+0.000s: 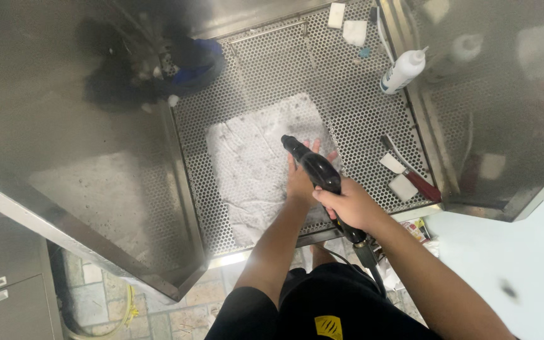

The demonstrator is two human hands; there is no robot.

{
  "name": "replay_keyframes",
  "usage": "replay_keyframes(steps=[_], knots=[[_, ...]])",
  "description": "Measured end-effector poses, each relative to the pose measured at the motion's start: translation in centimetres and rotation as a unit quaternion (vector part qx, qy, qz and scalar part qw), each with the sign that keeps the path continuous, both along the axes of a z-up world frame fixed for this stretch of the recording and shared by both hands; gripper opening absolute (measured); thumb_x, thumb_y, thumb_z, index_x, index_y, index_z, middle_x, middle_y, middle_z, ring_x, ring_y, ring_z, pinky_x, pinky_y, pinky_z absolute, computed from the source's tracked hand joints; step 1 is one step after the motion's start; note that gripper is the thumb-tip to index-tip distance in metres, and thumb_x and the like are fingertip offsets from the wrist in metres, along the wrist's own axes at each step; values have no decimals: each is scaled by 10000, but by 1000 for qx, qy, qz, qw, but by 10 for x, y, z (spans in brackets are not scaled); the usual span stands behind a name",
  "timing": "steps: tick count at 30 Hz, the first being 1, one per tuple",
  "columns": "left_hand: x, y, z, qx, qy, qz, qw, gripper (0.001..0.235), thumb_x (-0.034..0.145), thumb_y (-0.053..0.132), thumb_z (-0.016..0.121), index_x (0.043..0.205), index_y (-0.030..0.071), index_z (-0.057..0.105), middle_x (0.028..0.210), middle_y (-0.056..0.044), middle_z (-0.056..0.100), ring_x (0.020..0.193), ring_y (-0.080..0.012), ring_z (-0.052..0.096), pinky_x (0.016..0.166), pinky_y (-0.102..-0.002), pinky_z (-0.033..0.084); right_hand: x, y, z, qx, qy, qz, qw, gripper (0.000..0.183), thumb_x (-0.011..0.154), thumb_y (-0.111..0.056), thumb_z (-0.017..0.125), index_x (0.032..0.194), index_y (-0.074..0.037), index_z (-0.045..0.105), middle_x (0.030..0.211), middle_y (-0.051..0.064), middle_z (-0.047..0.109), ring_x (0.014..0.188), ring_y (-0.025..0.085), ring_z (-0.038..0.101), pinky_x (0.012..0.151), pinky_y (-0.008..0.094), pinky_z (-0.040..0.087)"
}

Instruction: The person uses a pressure washer to clean a white cloth on a metal grate, then rinses the cloth under a sink faucet. They scrub a pair of brown shoes with a blue sponge in the sink, rinse them, and place them back. Finally, they pick up a pair of blue slides and place them on the grate.

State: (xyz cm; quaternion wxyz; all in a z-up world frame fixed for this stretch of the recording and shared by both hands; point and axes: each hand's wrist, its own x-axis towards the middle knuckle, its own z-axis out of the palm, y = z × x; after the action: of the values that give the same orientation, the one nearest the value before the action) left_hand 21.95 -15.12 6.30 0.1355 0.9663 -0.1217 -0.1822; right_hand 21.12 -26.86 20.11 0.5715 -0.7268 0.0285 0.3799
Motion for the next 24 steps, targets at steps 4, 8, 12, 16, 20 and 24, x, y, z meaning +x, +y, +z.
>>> replay_keyframes(steps=[4,8,12,16,20,24], knots=[[-1,0,5,-3,-85,18,996,775,919,604,581,1603,437,255,1753,-108,102,1600,-381,62,1237,-612,45,-5,5,-8,-34,-15,12,999,162,929,-196,666,903,-37,658,580,1,571,502,104,554,500,276,448],[-1,2,8,9,33,-15,999,1035,719,652,666,1615,399,214,1719,-127,58,1583,-379,27,1222,-615,16,0,-1,-13,19,22,-9,1000,161,934,-200,674,946,-41,651,620,2,573,530,108,556,525,278,449],[-2,-2,-12,-36,-98,8,995,857,820,587,590,1594,342,315,1691,-127,135,1552,-339,103,1182,-670,35,5,-22,-13,24,91,-60,994,194,909,-200,681,1031,-50,663,737,19,661,670,120,641,645,278,517],[-9,-5,-41,-18,-29,-4,999,621,939,509,552,1474,196,518,1649,-181,282,1565,-385,119,1209,-695,29,-17,-48,-8,-29,77,-94,992,275,892,-220,680,1109,-52,672,808,16,686,769,119,666,685,290,534],[-39,1,-56,-208,-165,47,963,525,958,374,622,1383,66,605,1561,-205,442,1536,-389,276,1238,-651,129,-54,-91,0,-47,27,-77,996,319,889,-256,704,1115,-31,693,737,32,671,704,125,632,650,287,506],[-79,5,-51,-339,-120,79,930,432,1004,238,611,1405,75,608,1585,-123,500,1517,-352,410,1300,-537,266,-101,-118,6,-131,26,-89,987,320,840,-263,751,1073,-44,744,692,43,662,652,129,603,611,298,481]])
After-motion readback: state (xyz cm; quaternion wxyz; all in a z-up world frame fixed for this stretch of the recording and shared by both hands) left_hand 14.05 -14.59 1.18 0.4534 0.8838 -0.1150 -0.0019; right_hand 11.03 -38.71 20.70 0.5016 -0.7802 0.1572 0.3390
